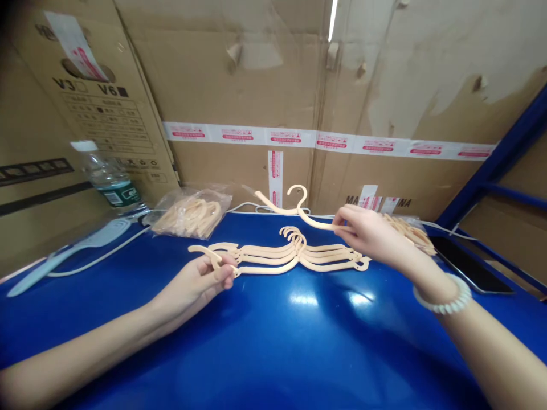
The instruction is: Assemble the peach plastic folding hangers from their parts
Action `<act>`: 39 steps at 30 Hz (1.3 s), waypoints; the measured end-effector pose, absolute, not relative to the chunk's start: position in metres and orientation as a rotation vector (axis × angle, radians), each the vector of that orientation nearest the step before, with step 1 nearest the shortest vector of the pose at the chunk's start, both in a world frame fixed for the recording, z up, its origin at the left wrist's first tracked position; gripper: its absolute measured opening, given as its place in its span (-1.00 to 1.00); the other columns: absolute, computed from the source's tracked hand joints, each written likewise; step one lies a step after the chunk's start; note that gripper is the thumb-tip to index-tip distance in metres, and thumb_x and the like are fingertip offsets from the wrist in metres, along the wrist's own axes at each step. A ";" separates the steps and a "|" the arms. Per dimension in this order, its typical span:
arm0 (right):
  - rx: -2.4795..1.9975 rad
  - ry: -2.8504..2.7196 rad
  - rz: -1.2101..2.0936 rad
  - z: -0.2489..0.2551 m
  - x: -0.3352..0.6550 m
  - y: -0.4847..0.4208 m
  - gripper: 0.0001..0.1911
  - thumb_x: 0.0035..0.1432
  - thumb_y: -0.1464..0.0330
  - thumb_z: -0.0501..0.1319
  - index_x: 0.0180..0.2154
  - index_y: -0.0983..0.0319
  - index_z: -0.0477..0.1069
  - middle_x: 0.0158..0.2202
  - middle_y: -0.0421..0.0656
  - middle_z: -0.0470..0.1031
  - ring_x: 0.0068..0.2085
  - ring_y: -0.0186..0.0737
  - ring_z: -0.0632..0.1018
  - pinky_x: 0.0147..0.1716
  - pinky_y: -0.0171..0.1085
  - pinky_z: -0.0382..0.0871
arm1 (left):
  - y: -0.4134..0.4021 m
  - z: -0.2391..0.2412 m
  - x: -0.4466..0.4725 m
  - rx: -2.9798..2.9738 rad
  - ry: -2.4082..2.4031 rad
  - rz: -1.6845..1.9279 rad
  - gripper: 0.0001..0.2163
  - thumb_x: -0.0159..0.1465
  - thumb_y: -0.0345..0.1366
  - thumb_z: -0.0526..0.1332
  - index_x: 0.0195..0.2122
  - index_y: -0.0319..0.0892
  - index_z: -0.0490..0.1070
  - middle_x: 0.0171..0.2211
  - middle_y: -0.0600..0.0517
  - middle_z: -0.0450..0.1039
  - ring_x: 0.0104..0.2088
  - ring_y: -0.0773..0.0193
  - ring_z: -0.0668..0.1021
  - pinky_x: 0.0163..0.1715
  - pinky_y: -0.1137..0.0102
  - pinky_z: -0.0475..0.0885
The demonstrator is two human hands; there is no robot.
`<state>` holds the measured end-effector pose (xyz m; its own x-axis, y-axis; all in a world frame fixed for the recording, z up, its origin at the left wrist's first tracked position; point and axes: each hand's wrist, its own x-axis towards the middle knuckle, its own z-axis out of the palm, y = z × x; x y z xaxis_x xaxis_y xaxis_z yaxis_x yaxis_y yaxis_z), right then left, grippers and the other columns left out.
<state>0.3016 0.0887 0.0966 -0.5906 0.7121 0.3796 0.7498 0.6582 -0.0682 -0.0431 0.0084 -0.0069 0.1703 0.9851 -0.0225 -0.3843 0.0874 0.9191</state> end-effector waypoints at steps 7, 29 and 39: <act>-1.034 -2.265 0.099 0.048 0.314 0.050 -0.86 0.37 0.25 0.19 -0.14 0.17 0.39 -0.32 -0.13 0.58 -0.38 -0.17 0.61 -0.40 -0.26 0.48 | 0.019 -0.006 -0.049 0.920 0.808 1.403 -0.61 0.02 -0.10 0.60 -0.40 -0.23 0.48 -0.36 0.04 0.46 -0.31 0.34 0.48 -0.21 0.45 0.47; -0.823 -2.348 -0.017 0.030 0.313 0.043 -0.86 0.34 0.39 0.20 -0.10 0.07 0.47 -0.25 -0.18 0.63 -0.27 -0.12 0.64 -0.31 -0.23 0.50 | 0.020 -0.005 -0.050 0.814 0.740 1.078 -0.67 0.09 -0.15 0.58 -0.28 -0.28 0.60 -0.36 -0.05 0.56 -0.33 0.30 0.61 -0.28 0.49 0.57; -0.796 -2.335 -0.078 0.027 0.303 0.039 -0.86 0.35 0.43 0.19 -0.11 0.09 0.43 -0.27 -0.20 0.57 -0.30 -0.18 0.61 -0.30 -0.24 0.47 | 0.018 -0.007 -0.050 0.740 0.819 1.099 -0.64 -0.08 -0.22 0.65 -0.48 -0.27 0.52 -0.40 -0.02 0.55 -0.40 0.32 0.59 -0.31 0.49 0.54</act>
